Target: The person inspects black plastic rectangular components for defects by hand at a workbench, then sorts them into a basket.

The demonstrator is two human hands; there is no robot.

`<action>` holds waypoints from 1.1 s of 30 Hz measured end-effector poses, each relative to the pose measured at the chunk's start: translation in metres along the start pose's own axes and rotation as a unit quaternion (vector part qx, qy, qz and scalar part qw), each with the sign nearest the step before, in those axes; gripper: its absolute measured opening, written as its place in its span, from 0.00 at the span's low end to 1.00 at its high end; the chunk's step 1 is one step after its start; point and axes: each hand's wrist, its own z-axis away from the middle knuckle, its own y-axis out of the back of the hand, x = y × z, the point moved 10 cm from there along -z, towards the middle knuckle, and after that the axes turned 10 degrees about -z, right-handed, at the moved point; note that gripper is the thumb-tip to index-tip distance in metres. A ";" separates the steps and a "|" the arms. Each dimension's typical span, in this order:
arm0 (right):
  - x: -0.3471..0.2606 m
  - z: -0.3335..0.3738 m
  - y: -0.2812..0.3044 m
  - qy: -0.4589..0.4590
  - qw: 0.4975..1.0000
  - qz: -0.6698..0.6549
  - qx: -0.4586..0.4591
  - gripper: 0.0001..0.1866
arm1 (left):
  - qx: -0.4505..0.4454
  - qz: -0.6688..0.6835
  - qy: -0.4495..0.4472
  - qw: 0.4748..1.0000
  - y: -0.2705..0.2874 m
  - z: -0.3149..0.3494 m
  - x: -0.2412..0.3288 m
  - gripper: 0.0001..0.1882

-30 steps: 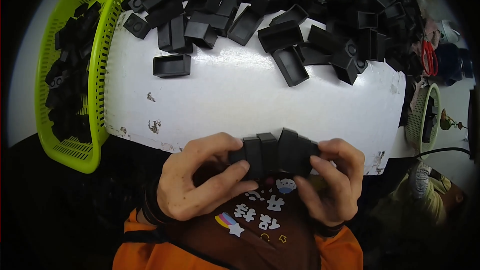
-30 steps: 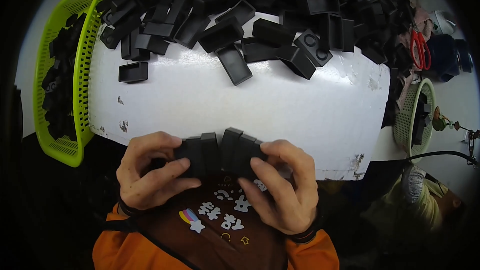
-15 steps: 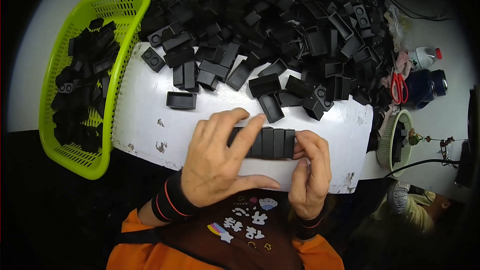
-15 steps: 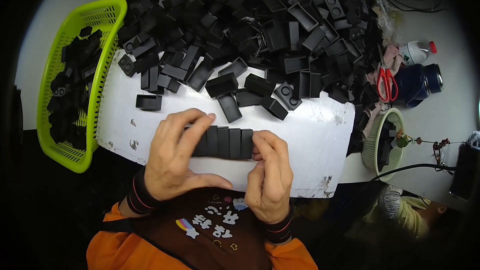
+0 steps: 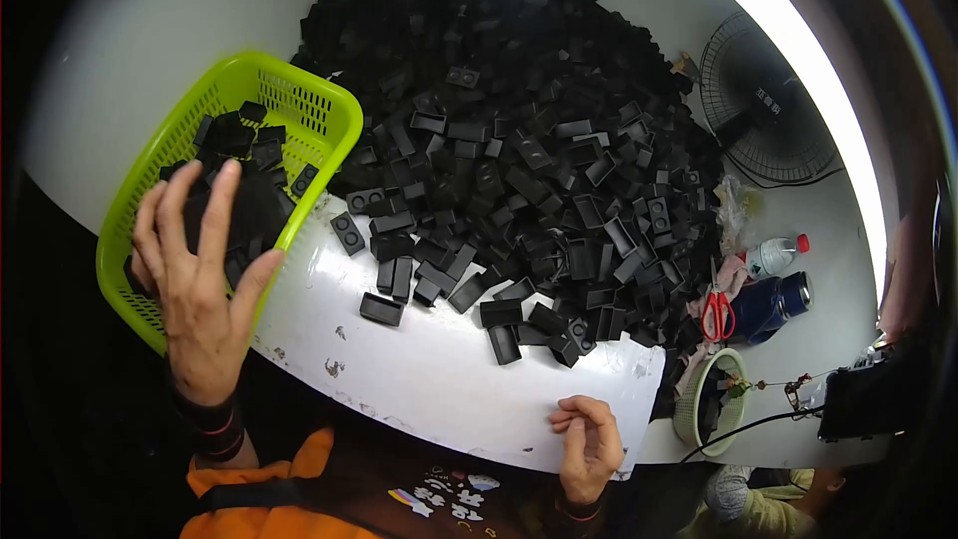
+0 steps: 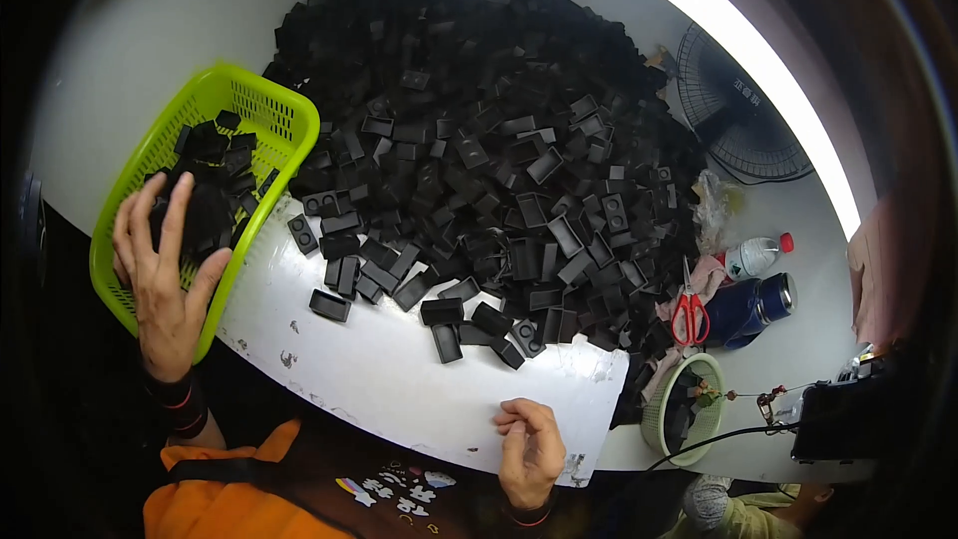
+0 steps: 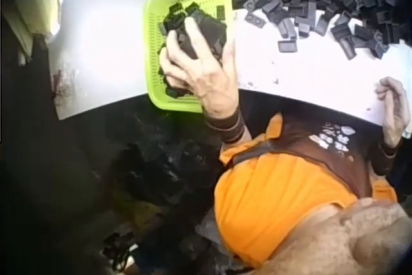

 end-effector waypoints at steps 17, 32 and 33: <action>-0.049 -0.043 -0.035 0.158 0.964 0.213 -0.030 0.11 | 0.048 0.402 -0.209 0.890 -0.010 0.046 0.155 0.14; -0.040 -0.156 -0.097 0.269 0.856 0.439 -0.043 0.14 | -0.089 0.479 -0.317 0.814 -0.009 0.049 0.183 0.16; -0.040 -0.151 -0.094 0.272 0.853 0.444 -0.035 0.15 | -0.059 0.464 -0.317 0.825 -0.013 0.037 0.187 0.17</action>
